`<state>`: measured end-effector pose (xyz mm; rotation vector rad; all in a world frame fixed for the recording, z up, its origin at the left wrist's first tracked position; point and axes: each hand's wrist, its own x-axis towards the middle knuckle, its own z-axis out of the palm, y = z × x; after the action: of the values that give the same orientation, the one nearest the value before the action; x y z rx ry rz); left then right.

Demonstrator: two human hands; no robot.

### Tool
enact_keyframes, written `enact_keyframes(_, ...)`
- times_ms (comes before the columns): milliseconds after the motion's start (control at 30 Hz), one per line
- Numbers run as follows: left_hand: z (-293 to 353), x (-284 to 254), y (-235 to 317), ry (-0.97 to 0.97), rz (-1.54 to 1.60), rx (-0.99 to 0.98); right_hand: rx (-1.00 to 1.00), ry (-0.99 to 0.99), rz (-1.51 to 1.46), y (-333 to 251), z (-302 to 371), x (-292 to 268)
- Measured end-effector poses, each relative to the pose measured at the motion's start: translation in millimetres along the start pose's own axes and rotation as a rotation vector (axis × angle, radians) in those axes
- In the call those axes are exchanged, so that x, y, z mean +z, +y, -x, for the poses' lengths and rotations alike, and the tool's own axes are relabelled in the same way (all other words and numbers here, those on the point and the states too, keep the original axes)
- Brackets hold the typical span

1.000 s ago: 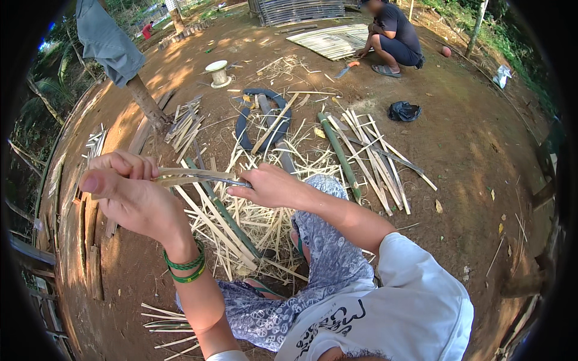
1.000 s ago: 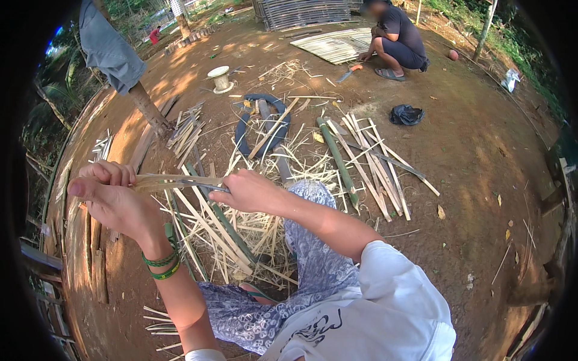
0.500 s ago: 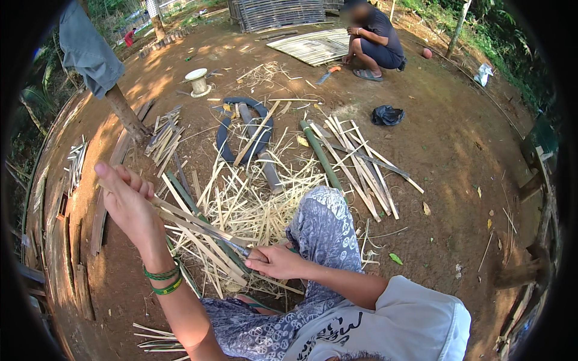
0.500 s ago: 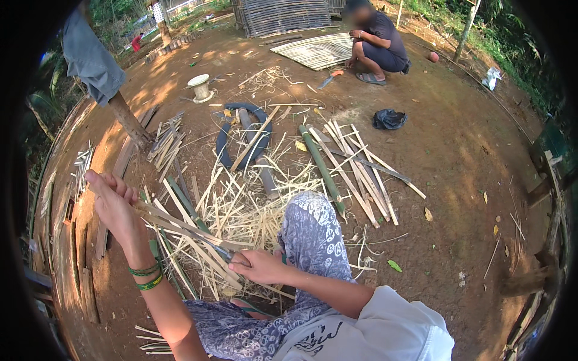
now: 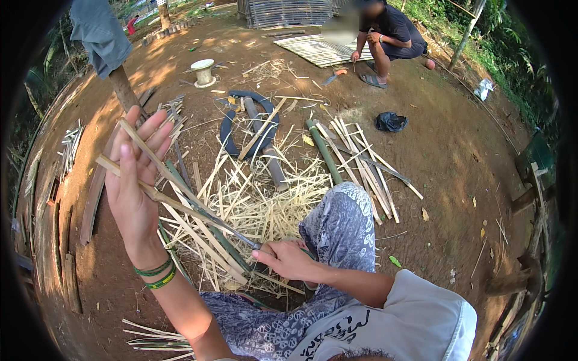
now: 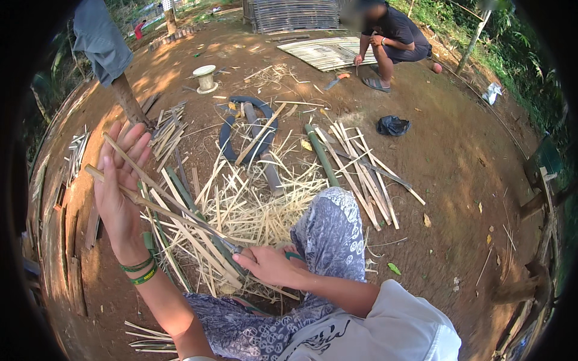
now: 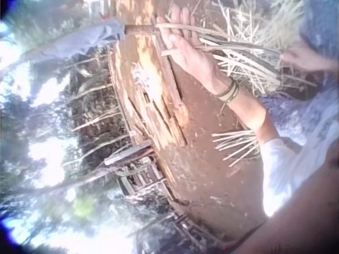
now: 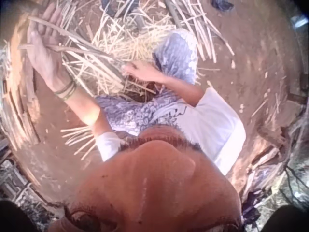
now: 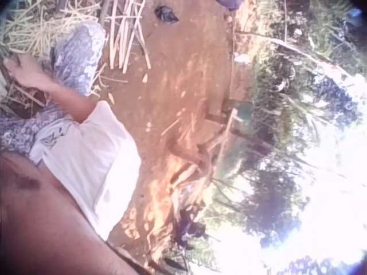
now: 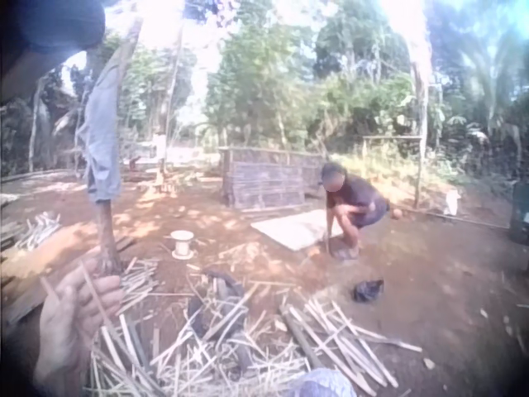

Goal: The person sits on the ground and uses a machete to split green bamboo stalks into thin strips. They repeatedly position the bamboo, strike it with the blade, and separate the resulting strips, accumulating a pile of processed material.

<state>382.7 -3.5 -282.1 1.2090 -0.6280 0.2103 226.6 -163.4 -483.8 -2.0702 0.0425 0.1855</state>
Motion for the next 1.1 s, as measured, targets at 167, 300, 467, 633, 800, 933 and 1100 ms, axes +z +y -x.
enact_keyframes(167, 0.4, -4.3, -6.7, 0.081, -0.12, 0.07, 0.024, 0.16, 0.106, 22.8, -10.8, 34.0)
enact_keyframes(300, -0.6, -7.3, -12.2, 0.136, -0.217, 0.151, 0.104, 0.165, 0.083, 31.0, -21.8, 54.3)
enact_keyframes(467, 0.3, -23.4, -12.0, 0.106, -0.203, 0.167, 0.16, 0.065, 0.128, 62.1, -49.5, 74.8)
enact_keyframes(633, -1.6, -23.9, -13.4, 0.221, -0.126, 0.196, 0.107, 0.144, 0.178, 86.9, -62.9, 95.1)
enact_keyframes(800, -1.1, -30.7, -13.6, 0.212, -0.247, 0.208, 0.133, 0.109, 0.107, 84.4, -62.0, 93.4)
enact_keyframes(933, -7.7, -37.7, -13.0, 0.19, -0.222, 0.121, 0.202, -0.043, -0.067, 90.4, -68.4, 71.8)
enact_keyframes(1100, -17.6, -20.7, -19.9, 0.096, -0.143, 0.094, 0.358, -0.141, -0.368, 85.4, -60.6, 52.4)
